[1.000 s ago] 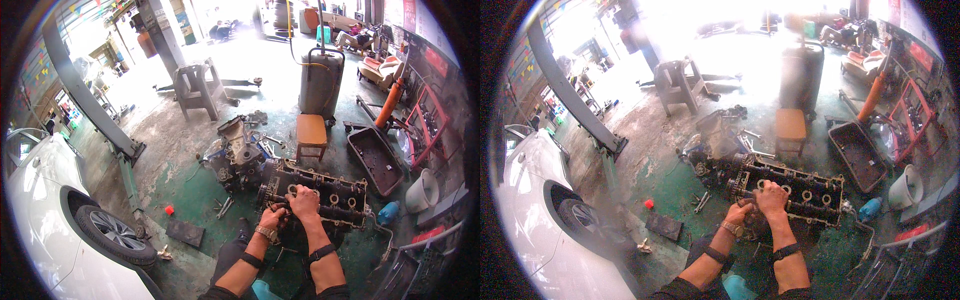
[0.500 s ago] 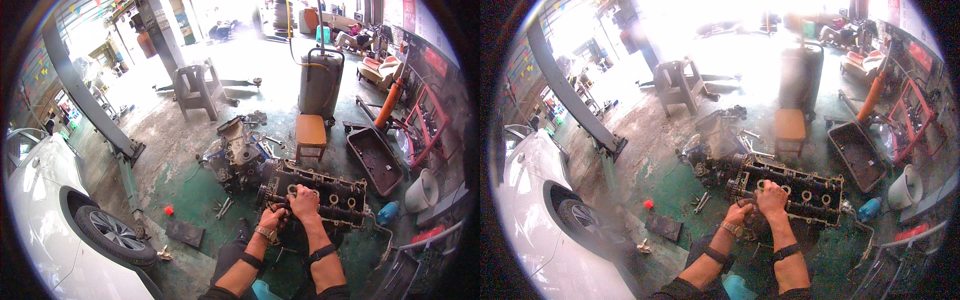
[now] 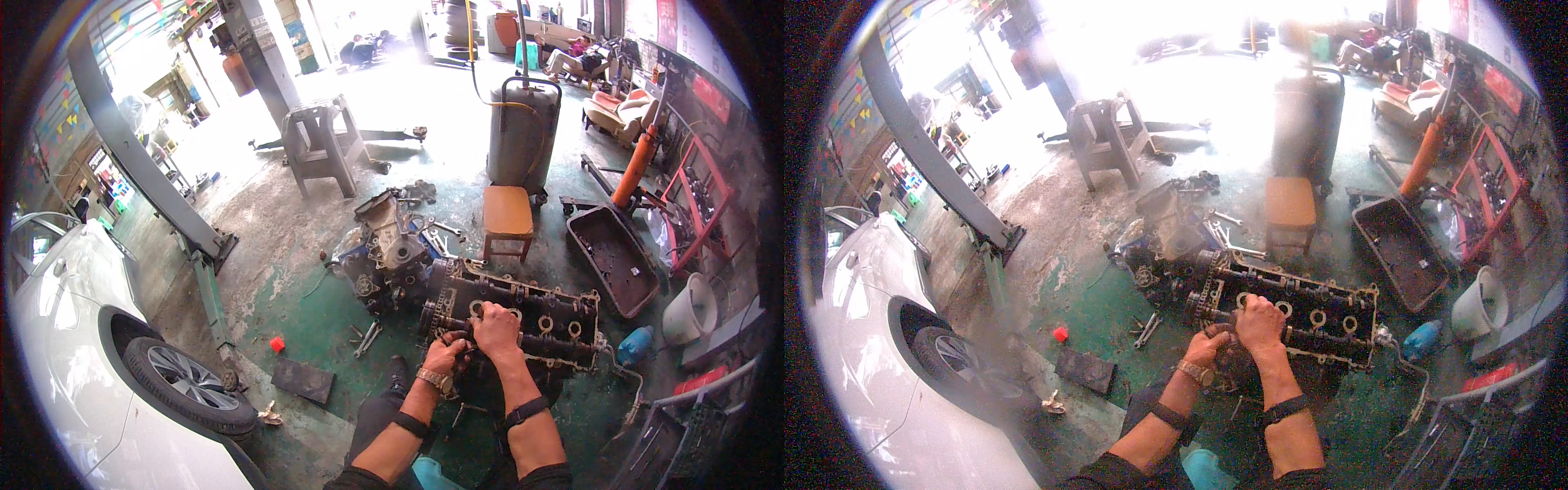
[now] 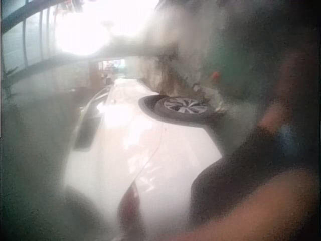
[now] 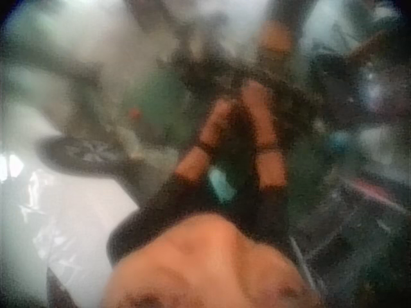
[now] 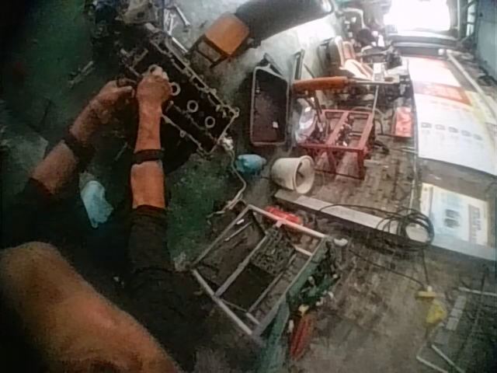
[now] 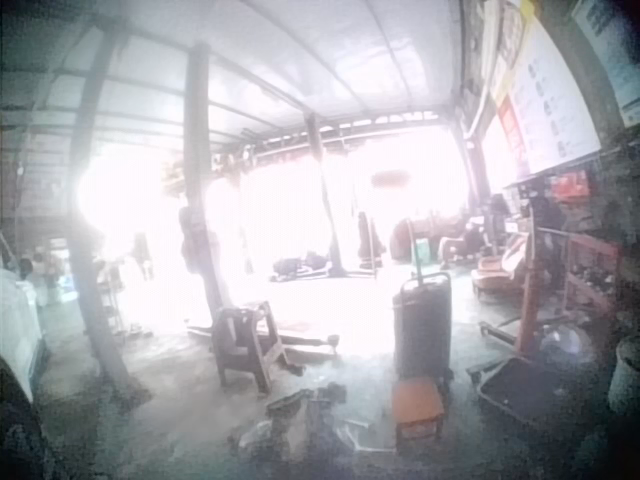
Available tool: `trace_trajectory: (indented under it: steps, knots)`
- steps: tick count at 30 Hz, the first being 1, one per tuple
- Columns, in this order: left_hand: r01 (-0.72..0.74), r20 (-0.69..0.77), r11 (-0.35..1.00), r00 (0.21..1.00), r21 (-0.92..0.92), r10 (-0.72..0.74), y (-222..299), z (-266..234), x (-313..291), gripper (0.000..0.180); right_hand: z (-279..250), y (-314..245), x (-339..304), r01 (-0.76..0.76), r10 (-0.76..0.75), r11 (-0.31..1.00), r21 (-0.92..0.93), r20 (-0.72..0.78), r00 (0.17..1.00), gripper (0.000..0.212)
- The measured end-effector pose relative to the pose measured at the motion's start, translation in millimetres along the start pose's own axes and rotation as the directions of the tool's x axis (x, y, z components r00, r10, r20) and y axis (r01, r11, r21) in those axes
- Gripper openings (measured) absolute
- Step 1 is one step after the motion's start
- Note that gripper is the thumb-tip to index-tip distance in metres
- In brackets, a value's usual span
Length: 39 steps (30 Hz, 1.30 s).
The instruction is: The person sits on a low stool in a workshop and works on a disassembled engine block placed on the floor. They repeatedly insert, rotate, and adjust a camshaft within the cylinder head using both hands, occasionally pausing to reposition their grip. The person also briefly reaches for a small part from the engine block before returning to the camshaft.
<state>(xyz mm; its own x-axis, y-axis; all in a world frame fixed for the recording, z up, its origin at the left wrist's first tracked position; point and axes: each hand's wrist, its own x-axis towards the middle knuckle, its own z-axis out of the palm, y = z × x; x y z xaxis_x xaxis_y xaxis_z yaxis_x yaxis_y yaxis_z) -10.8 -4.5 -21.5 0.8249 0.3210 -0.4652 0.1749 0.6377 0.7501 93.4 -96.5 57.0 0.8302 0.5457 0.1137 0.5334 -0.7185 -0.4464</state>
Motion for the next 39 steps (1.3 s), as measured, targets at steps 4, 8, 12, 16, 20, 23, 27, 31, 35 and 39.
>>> trace_trajectory:
  steps: [4,8,12,16,20,23,27,31,35,39]
  knots:
    - [-0.014,0.001,1.0,1.0,0.02,0.014,0.2,-0.6,1.2,0.016,1.5,-0.6,-1.4,0.023,-0.022,1.0,0.015,-0.028,0.999,0.024]
    - [-0.01,-0.018,1.0,1.0,0.002,0.01,-0.8,2.1,1.1,0.018,6.8,0.3,0.3,0.023,-0.022,0.999,0.025,-0.045,0.999,0.023]
    - [-0.029,-0.003,1.0,1.0,0.012,0.029,-0.7,2.1,1.1,0.018,9.2,1.2,1.2,0.02,-0.019,0.999,0.029,-0.035,0.999,0.024]
    - [-0.028,0.011,1.0,1.0,0.007,0.027,1.0,3.1,0.3,0.019,9.8,1.1,0.9,0.009,-0.009,1.0,0.024,-0.029,1.0,0.026]
    - [-0.012,-0.015,1.0,1.0,0.006,0.012,3.3,4.6,-3.3,0.019,12.3,1.7,1.2,-0.01,0.01,1.0,0.012,-0.02,1.0,0.025]
    - [0.017,0.018,1.0,1.0,0.022,-0.018,6.7,2.4,-4.7,0.018,15.7,2.7,1.6,0.006,-0.006,1.0,0.002,-0.03,1.0,0.023]
    - [-0.03,0.013,0.999,0.999,0.035,0.03,5.2,3.4,-4.3,0.018,18.5,4.3,2.2,0.046,-0.045,0.999,0.015,-0.055,0.997,0.02]
    - [-0.015,0.013,1.0,1.0,0.008,0.015,2.5,1.9,-2.4,0.018,18.4,3.6,2.6,0.047,-0.045,0.999,0.023,-0.064,0.997,0.019]
    - [0.002,0.033,1.0,0.999,0.015,-0.002,1.2,-1.7,-0.5,0.017,16.6,3.1,2.9,0.042,-0.04,0.998,0.044,-0.037,0.998,0.018]
    - [-0.009,0.025,0.999,1.0,0.037,0.008,1.4,-1.8,-0.6,0.017,16.9,3.5,4.2,0.049,-0.046,0.997,0.056,-0.051,0.998,0.016]
